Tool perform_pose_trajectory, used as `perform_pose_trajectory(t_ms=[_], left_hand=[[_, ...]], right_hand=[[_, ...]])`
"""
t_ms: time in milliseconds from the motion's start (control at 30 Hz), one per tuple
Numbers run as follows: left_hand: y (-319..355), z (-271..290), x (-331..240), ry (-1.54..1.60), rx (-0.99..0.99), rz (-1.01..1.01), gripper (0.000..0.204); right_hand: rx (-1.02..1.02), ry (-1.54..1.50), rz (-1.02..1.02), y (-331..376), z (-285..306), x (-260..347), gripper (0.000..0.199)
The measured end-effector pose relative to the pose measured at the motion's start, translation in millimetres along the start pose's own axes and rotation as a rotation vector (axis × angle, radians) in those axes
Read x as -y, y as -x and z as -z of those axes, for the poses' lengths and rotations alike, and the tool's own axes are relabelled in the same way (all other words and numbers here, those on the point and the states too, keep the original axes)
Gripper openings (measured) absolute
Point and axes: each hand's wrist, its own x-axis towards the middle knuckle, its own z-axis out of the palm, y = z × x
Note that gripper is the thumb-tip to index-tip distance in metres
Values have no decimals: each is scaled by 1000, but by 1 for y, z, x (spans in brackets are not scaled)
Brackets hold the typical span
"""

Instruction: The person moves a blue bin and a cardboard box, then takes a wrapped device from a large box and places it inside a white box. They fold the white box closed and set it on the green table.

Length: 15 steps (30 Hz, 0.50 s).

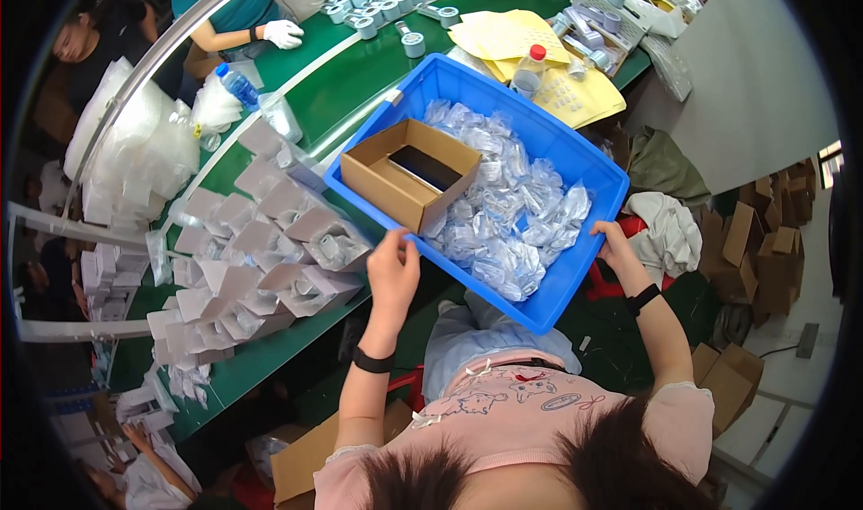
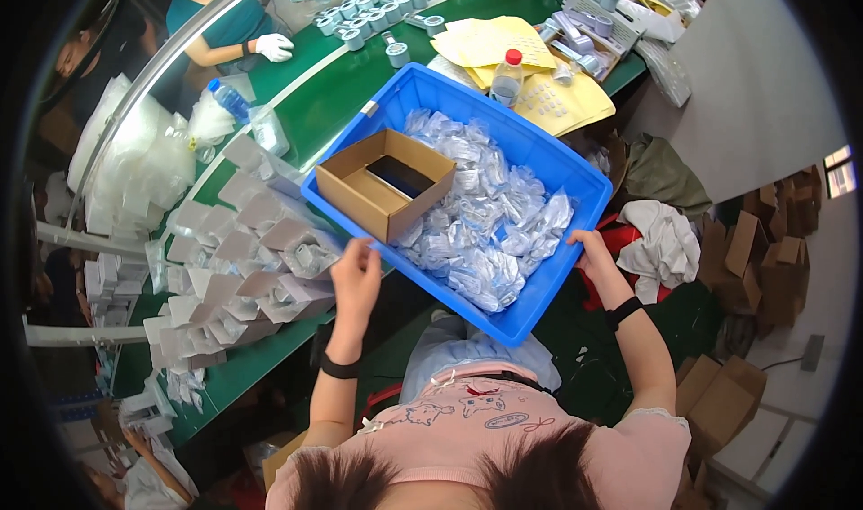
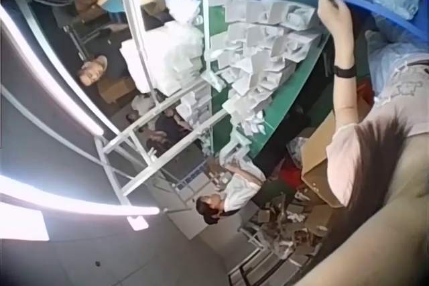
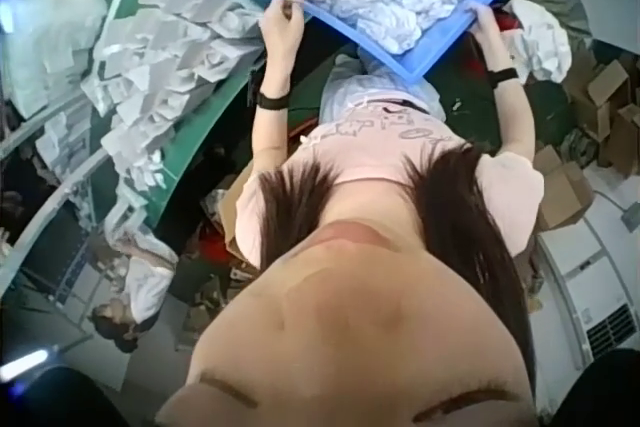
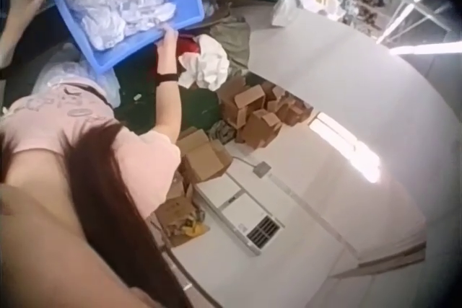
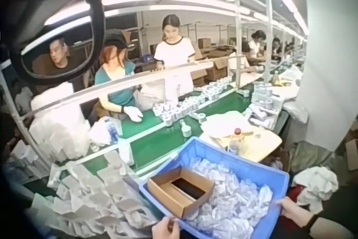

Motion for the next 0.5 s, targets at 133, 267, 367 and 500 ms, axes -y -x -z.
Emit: perform_pose_trajectory(t_ms=[133, 267, 367, 500], left_hand=[[-52, 11, -56, -250, -68, -141, 19], [-129, -10, -62, -577, 8, -156, 39], [-192, -35, -36, -760, 91, 64, 52], [-238, -59, -10, -856, -1, 318, 55]], right_hand=[[-9, 4, 64, 3, 0, -6, 41], [-129, -69, 134, 18, -16, -22, 51], [-116, -211, 208, 30, -29, -43, 67], [-86, -176, 172, 45, -36, -62, 72]])
